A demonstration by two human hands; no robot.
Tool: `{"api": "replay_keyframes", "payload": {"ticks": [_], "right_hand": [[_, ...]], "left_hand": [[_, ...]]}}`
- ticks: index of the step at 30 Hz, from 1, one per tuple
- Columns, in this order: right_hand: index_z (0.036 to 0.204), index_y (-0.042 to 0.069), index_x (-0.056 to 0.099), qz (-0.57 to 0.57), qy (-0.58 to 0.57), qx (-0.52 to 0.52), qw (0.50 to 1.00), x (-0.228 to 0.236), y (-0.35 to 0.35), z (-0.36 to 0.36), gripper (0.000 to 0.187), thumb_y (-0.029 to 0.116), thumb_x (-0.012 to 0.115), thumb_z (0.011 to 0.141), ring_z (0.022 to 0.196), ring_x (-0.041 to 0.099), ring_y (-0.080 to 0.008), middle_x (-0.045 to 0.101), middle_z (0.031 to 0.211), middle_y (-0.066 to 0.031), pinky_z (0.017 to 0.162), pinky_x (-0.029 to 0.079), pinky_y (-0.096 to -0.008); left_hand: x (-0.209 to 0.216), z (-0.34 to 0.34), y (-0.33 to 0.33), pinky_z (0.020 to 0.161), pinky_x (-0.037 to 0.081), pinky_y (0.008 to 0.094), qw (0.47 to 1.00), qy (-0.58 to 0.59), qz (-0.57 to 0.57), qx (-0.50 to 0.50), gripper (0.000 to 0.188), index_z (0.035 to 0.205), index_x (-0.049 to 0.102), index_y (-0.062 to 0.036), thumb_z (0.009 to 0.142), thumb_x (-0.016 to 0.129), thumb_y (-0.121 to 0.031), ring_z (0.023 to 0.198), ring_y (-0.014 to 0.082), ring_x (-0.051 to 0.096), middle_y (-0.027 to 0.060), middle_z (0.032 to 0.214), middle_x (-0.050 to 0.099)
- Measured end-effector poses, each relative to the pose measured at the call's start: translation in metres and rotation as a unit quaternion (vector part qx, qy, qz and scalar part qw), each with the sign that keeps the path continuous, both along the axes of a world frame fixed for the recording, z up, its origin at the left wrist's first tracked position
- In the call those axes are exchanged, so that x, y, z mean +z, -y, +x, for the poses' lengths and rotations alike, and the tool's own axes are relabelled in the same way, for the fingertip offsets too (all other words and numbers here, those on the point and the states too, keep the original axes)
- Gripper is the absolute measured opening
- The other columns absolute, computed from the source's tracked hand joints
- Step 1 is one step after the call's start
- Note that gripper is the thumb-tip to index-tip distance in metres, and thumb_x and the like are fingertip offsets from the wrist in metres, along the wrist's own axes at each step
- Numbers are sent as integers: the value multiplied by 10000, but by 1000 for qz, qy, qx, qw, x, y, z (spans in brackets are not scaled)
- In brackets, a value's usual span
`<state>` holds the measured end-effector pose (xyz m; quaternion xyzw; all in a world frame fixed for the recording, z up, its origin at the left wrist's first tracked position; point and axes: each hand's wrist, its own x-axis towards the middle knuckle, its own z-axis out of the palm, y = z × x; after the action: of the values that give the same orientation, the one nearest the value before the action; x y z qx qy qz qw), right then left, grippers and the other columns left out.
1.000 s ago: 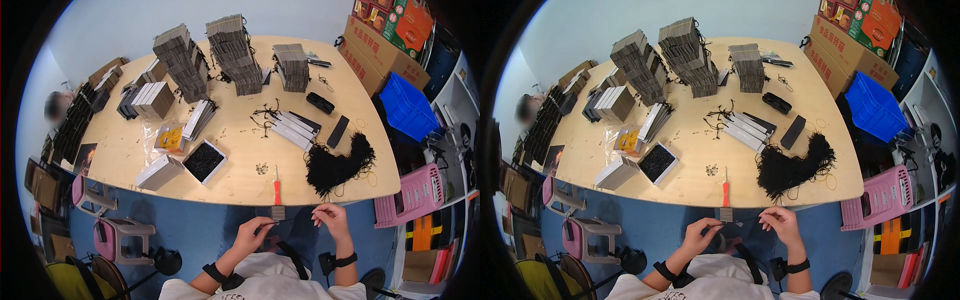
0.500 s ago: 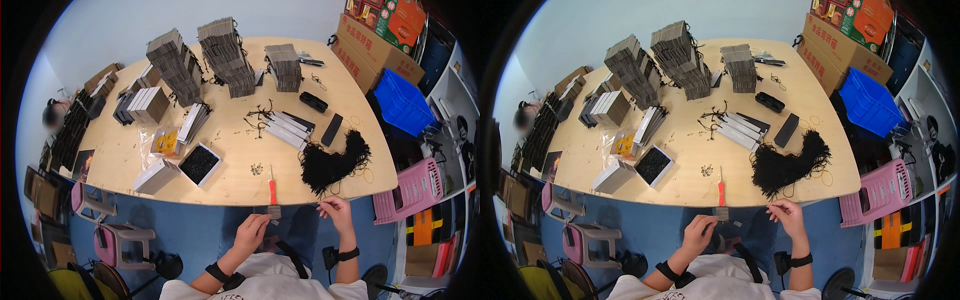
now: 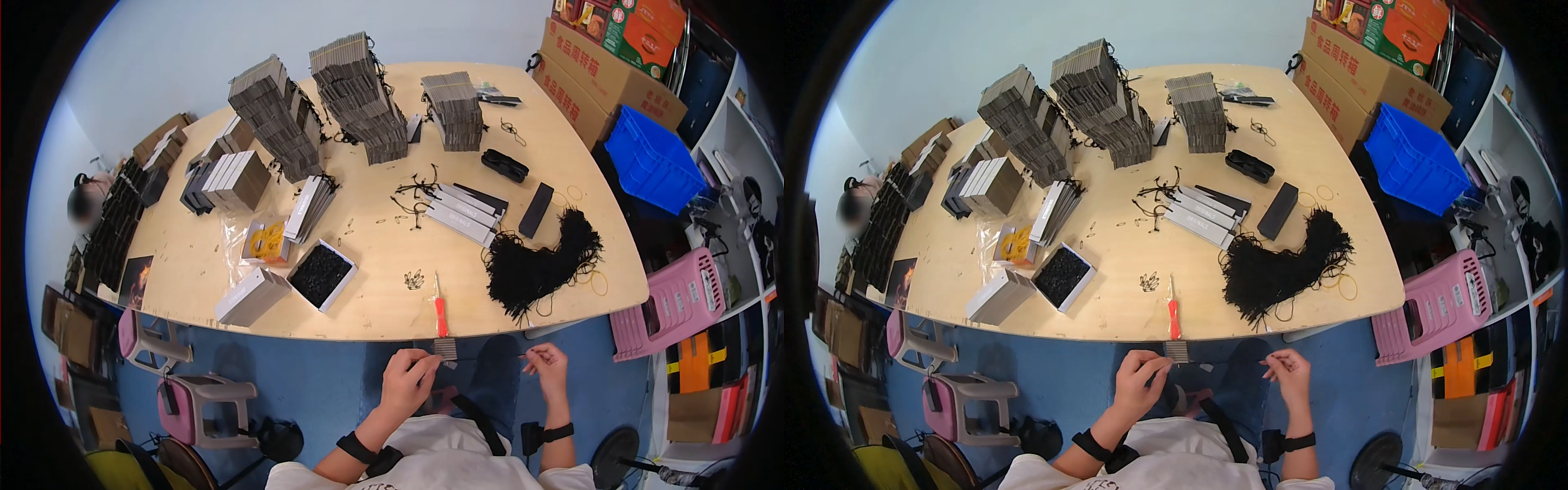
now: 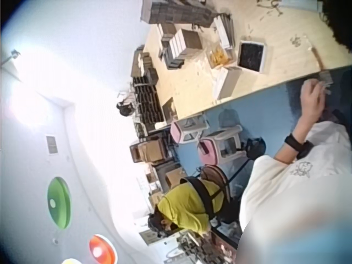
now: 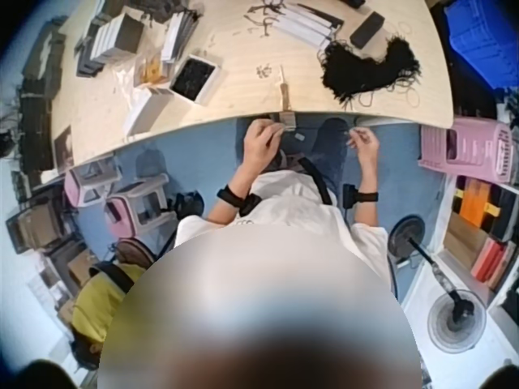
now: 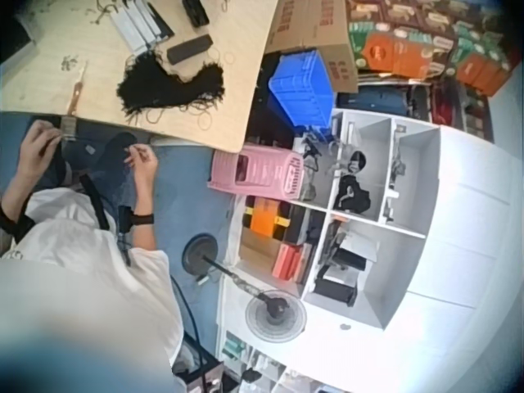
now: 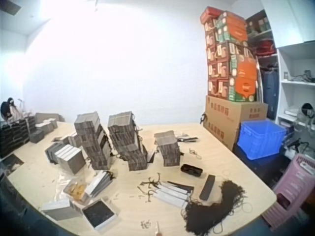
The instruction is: Attaching black tassels or strings to white clothing tags at a production table.
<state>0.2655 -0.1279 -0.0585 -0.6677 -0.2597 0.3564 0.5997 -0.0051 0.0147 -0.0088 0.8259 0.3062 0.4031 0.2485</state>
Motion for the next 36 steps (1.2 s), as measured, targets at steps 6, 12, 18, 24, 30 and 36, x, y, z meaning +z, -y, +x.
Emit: {"api": "replay_keyframes", "payload": {"ticks": [6, 12, 18, 24, 30, 36], "right_hand": [[911, 41, 645, -21, -292, -37, 955, -57, 9, -37, 50, 78, 674, 893, 620, 611, -110, 691, 850, -94, 549, 472, -215], [915, 60, 651, -16, -439, -42, 897, -91, 14, -60, 54, 97, 684, 894, 667, 620, -112, 677, 847, -64, 565, 496, -210], [928, 64, 645, -13, -462, -55, 885, -96, 11, -69, 52, 80, 678, 892, 679, 615, -124, 670, 852, -65, 586, 507, -209], [921, 47, 660, 0, -461, -49, 886, -99, 9, -71, 53, 85, 683, 894, 675, 624, -111, 678, 842, -64, 572, 512, -195], [924, 52, 663, 0, -460, -45, 887, -100, 9, -71, 56, 82, 692, 887, 667, 621, -110, 680, 828, -58, 574, 505, -193], [908, 69, 639, -9, -443, -47, 895, -94, 10, -71, 44, 95, 674, 902, 654, 589, -106, 654, 815, -39, 566, 463, -198]], "left_hand": [[6, -2, 0, 717, 489, 352, 1000, -3, 11, -16, 246, 938, 705, -69, 724, 698, 53, 840, 258, 601, 81, 916, 623], [8, -2, 1, 734, 487, 360, 999, -13, 29, -24, 241, 928, 708, -74, 718, 693, 45, 860, 273, 594, 77, 921, 625], [7, -1, 5, 724, 482, 346, 999, 11, -32, -23, 222, 936, 691, -63, 743, 704, 47, 853, 275, 581, 106, 918, 590], [6, -3, 8, 710, 472, 332, 994, 26, -102, -39, 222, 941, 690, -62, 746, 718, 40, 824, 265, 561, 106, 876, 558], [6, -4, 10, 703, 462, 314, 996, -16, -72, -56, 191, 906, 709, -65, 743, 722, 35, 817, 257, 551, 91, 852, 552], [0, 2, 13, 654, 484, 304, 993, 0, -121, 9, 146, 915, 714, -39, 776, 731, 3, 759, 239, 594, 91, 817, 592]]}}
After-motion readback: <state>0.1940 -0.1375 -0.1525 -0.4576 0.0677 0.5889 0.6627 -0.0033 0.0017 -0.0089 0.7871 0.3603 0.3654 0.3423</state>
